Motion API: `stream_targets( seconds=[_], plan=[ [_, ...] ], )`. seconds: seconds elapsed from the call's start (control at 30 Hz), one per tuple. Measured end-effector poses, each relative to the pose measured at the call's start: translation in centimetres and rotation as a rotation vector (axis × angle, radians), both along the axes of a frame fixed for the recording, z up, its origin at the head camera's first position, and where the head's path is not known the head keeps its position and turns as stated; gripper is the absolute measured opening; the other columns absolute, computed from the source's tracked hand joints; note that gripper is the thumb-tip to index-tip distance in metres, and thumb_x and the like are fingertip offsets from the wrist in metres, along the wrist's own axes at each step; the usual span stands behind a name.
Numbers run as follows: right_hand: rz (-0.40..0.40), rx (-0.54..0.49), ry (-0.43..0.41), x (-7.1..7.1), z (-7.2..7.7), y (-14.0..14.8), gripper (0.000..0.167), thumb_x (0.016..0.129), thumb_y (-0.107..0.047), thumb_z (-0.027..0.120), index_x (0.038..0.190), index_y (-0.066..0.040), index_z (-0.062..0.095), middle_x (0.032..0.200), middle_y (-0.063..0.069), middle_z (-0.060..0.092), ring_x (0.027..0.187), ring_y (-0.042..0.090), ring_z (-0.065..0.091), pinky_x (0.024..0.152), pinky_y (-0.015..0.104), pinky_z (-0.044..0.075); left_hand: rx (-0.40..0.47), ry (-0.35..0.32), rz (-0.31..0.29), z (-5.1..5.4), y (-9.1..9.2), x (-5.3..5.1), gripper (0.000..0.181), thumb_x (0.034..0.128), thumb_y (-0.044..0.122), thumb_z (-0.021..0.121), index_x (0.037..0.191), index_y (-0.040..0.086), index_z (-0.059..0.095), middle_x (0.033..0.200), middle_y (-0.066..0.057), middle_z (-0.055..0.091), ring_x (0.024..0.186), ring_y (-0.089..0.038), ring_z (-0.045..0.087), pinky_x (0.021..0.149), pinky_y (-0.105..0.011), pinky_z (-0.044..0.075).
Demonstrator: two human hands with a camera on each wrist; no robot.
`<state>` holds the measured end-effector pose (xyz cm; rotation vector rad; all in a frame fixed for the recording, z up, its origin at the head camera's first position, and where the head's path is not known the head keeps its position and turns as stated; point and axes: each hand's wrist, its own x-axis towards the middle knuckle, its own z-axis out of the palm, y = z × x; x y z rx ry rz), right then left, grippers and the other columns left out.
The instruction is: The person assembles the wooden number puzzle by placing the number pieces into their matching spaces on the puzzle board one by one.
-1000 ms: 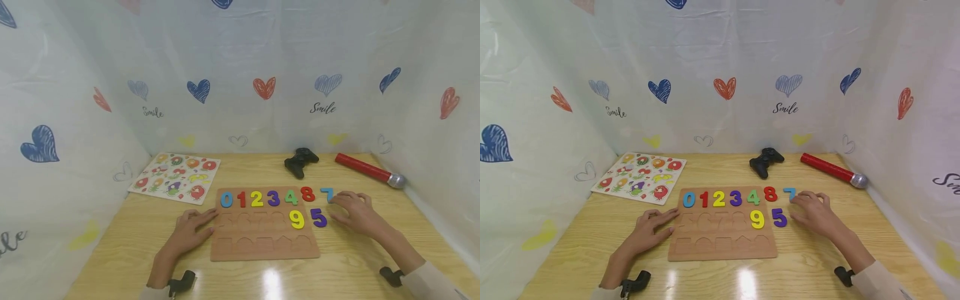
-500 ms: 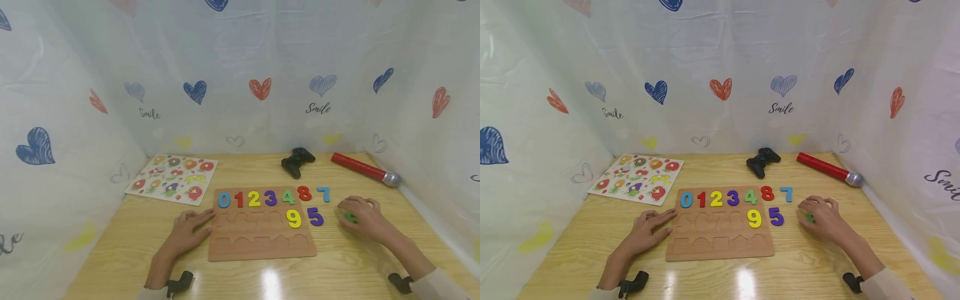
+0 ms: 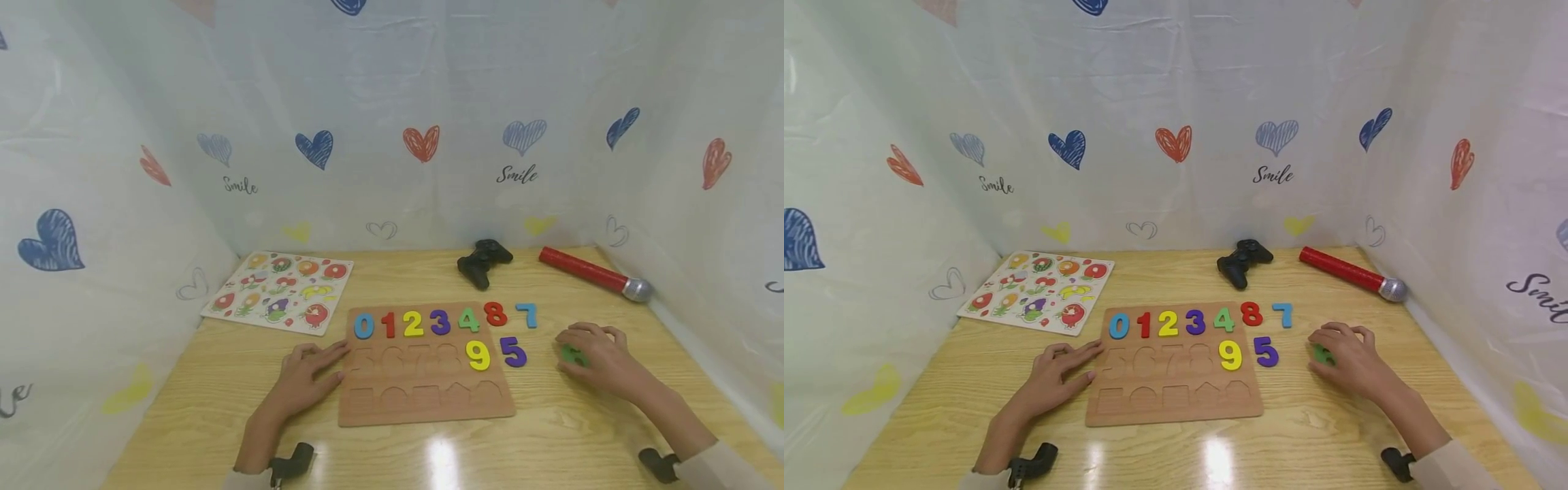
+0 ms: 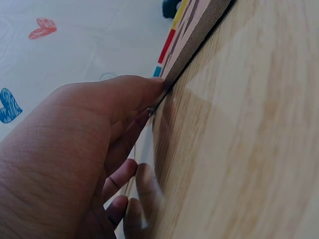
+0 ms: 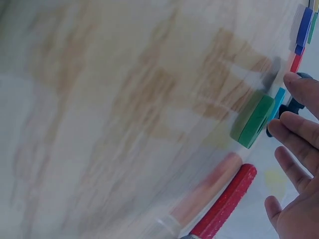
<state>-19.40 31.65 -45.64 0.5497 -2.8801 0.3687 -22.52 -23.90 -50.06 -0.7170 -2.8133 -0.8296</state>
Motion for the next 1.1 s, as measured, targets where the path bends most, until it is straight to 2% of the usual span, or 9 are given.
stream_targets(
  seconds=[0.37, 0.57, 0.87, 1.1],
  plan=[
    [0.053, -0.019, 0.024, -0.6, -0.1, -1.2, 0.043, 0.081, -0.027, 0.083, 0.117, -0.006, 0.07, 0.122, 0.019, 0.067, 0.12, 0.042, 0.046, 0.092, 0.067, 0.023, 0.01, -0.004, 0.001, -0.2, -0.2, 0.0, 0.048, 0.0954, 0.037, 0.067, 0.141, 0.025, 0.06, 0.149, 0.006, 0.051, 0.118, -0.026, 0.039, 0.093, -0.056, 0.025],
    [0.086, -0.028, 0.04, -0.9, -0.4, -2.0, 0.044, 0.081, -0.025, 0.084, 0.118, -0.006, 0.071, 0.119, 0.015, 0.068, 0.12, 0.041, 0.047, 0.092, 0.066, 0.023, 0.005, -0.015, 0.002, -0.2, -0.1, -0.1, 0.048, 0.0957, 0.039, 0.066, 0.141, 0.026, 0.06, 0.149, 0.007, 0.051, 0.118, -0.026, 0.038, 0.092, -0.054, 0.025],
    [0.088, -0.016, -0.047, -1.7, -0.5, -3.3, 0.049, 0.081, -0.032, 0.084, 0.121, -0.007, 0.07, 0.121, 0.009, 0.069, 0.125, 0.04, 0.044, 0.094, 0.067, 0.02, -0.014, -0.016, 0.005, -0.1, -0.1, -0.1, 0.048, 0.0958, 0.04, 0.065, 0.141, 0.027, 0.06, 0.149, 0.009, 0.05, 0.118, -0.025, 0.038, 0.093, -0.055, 0.024],
    [0.094, -0.027, -0.068, -2.3, -0.5, -4.3, 0.048, 0.08, -0.032, 0.085, 0.12, -0.01, 0.071, 0.12, 0.006, 0.069, 0.125, 0.039, 0.044, 0.094, 0.067, 0.021, -0.003, -0.019, 0.004, -0.2, -0.1, -0.1, 0.048, 0.0961, 0.04, 0.065, 0.142, 0.028, 0.059, 0.15, 0.01, 0.049, 0.12, -0.027, 0.039, 0.093, -0.055, 0.026]
  ],
)
